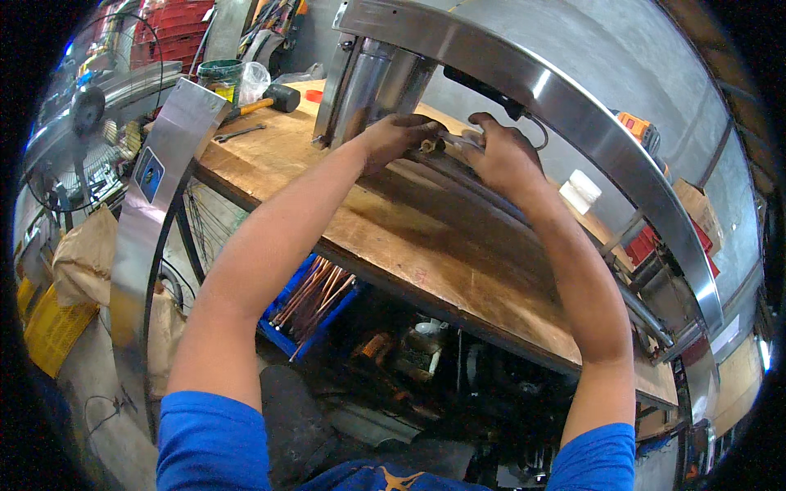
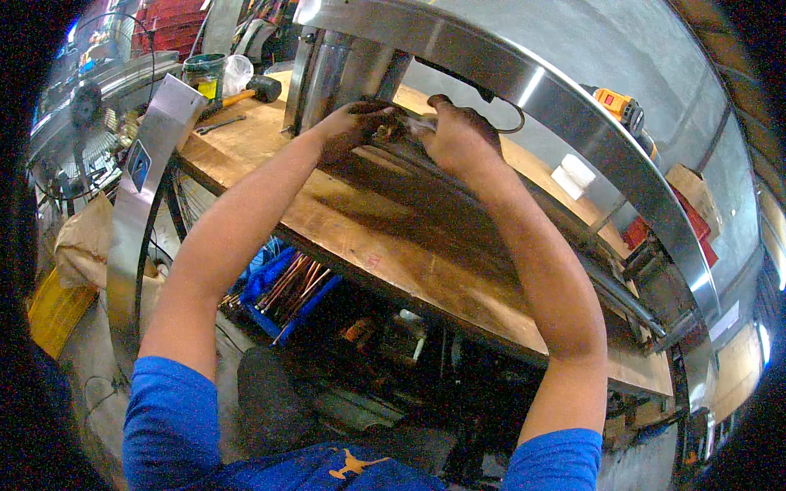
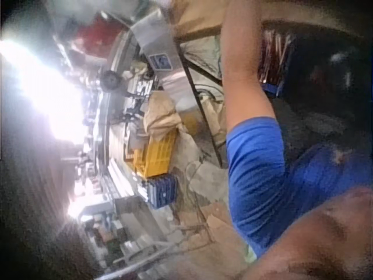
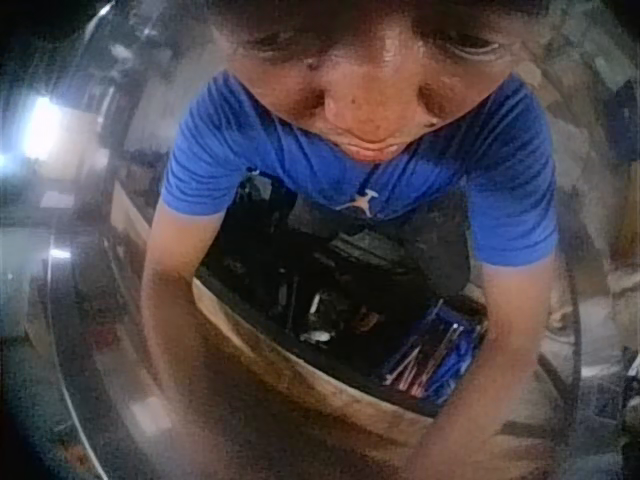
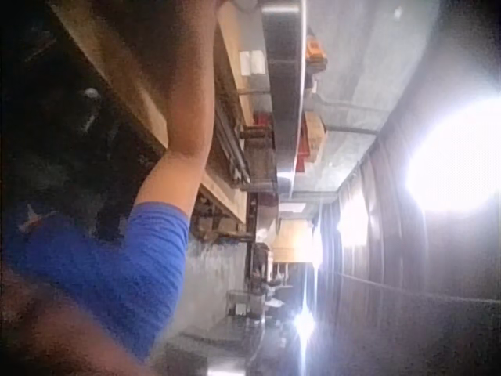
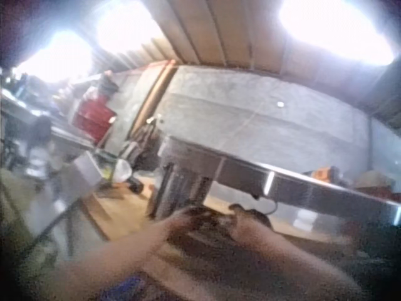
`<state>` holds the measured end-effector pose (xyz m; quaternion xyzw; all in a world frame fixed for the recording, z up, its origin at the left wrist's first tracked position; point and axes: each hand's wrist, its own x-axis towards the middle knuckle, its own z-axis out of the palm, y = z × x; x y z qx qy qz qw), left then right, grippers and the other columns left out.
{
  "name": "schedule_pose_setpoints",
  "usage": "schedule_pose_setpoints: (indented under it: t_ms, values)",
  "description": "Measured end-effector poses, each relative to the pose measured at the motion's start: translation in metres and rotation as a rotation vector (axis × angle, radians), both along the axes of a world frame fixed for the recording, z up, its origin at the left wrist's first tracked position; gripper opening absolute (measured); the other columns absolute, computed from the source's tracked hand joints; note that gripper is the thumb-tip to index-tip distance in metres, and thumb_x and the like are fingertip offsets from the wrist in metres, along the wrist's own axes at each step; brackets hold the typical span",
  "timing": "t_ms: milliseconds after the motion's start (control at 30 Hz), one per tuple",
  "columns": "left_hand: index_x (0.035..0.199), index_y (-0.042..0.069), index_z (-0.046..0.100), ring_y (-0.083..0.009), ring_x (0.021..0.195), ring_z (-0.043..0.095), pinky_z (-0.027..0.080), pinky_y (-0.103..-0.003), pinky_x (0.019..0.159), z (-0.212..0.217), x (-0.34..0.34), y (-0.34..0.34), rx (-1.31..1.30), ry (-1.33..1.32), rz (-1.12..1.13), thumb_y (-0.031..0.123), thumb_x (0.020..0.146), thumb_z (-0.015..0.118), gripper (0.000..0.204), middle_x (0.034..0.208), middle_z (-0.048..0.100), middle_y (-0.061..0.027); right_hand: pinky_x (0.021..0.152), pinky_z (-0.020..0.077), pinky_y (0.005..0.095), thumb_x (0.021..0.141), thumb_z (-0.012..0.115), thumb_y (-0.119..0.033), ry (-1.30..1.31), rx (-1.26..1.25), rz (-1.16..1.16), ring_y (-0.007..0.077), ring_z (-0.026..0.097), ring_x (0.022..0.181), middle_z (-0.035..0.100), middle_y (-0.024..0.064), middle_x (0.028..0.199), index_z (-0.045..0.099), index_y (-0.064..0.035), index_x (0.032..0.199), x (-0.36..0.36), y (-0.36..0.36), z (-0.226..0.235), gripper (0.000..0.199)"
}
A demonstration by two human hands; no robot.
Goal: The person assembles a stainless steel kitchen appliance by attaching metal brackets and securing them with screws. They handle small metal parts and fasteners, positioning them under the appliance frame and tightening them by hand.
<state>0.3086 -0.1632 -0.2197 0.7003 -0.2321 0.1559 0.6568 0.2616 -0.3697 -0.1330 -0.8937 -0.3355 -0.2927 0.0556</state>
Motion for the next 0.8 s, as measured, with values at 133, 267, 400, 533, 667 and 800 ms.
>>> schedule_pose_setpoints:
  t_ms: [133, 267, 400, 533, 667, 800]
  values:
    - [0.121, 0.006, 0.063, -0.012, 0.098, 0.059, 0.046, -0.026, 0.087, 0.003, -0.016, -0.005, -0.064, 0.093, -0.027, 0.036, 0.097, 0.054, 0.039, 0.11, 0.067, -0.0035, 0.085, 0.049, 0.0426, 0.084, 0.066, -0.034, 0.1, 0.041, -0.003, 0.0361, 0.065, 0.095, 0.068, 0.0209, 0.101, 0.066, -0.0032, 0.109, -0.003, -0.02, 0.005, 0.04]
    - [0.121, 0.004, 0.061, -0.0127, 0.099, 0.06, 0.047, -0.027, 0.086, 0.005, -0.025, -0.007, 0.001, 0.064, 0.029, 0.035, 0.097, 0.055, 0.04, 0.11, 0.067, -0.0058, 0.087, 0.0492, 0.0444, 0.082, 0.065, -0.034, -0.001, -0.093, 0.159, 0.0383, 0.064, 0.096, 0.068, 0.021, 0.099, 0.067, -0.0071, 0.108, -0.014, -0.018, 0.002, 0.037]
    - [0.12, 0.003, 0.061, -0.0138, 0.094, 0.061, 0.048, -0.028, 0.083, 0.002, -0.017, -0.003, -0.113, 0.032, 0.024, 0.038, 0.095, 0.056, 0.043, 0.108, 0.066, -0.0069, 0.085, 0.0495, 0.0403, 0.083, 0.065, -0.024, 0.104, -0.062, 0.395, 0.0345, 0.065, 0.09, 0.068, 0.0198, 0.098, 0.066, -0.0033, 0.11, -0.027, -0.002, 0.007, 0.034]
    - [0.121, 0.009, 0.06, -0.0162, 0.103, 0.059, 0.051, -0.032, 0.081, 0.002, -0.014, 0.011, -0.137, 0.094, 0.067, 0.044, 0.093, 0.055, 0.045, 0.114, 0.063, -0.0067, 0.084, 0.05, 0.0372, 0.083, 0.063, -0.016, 0.095, -0.041, 0.594, 0.031, 0.066, 0.087, 0.069, 0.0195, 0.1, 0.065, -0.0015, 0.111, -0.024, 0.034, 0.012, 0.031]
    - [0.125, 0.015, 0.057, -0.0233, 0.109, 0.059, 0.048, -0.045, 0.091, 0.013, -0.027, 0.024, -0.544, 0.127, -0.189, 0.054, 0.093, 0.05, 0.051, 0.12, 0.061, -0.0062, 0.084, 0.0501, 0.0377, 0.082, 0.063, -0.015, 0.09, -0.15, 0.511, 0.032, 0.066, 0.09, 0.069, 0.0194, 0.1, 0.065, -0.0012, 0.11, -0.008, 0.079, 0.012, 0.032]
    - [0.128, 0.016, 0.054, -0.0285, 0.112, 0.057, 0.04, -0.055, 0.097, 0.022, -0.041, 0.038, -0.595, 0.225, -0.281, 0.059, 0.093, 0.043, 0.056, 0.124, 0.06, -0.0059, 0.085, 0.0502, 0.0382, 0.077, 0.06, -0.012, 0.045, -0.23, 0.395, 0.0336, 0.066, 0.093, 0.068, 0.0202, 0.1, 0.066, -0.0012, 0.109, 0.014, 0.108, 0.01, 0.034]
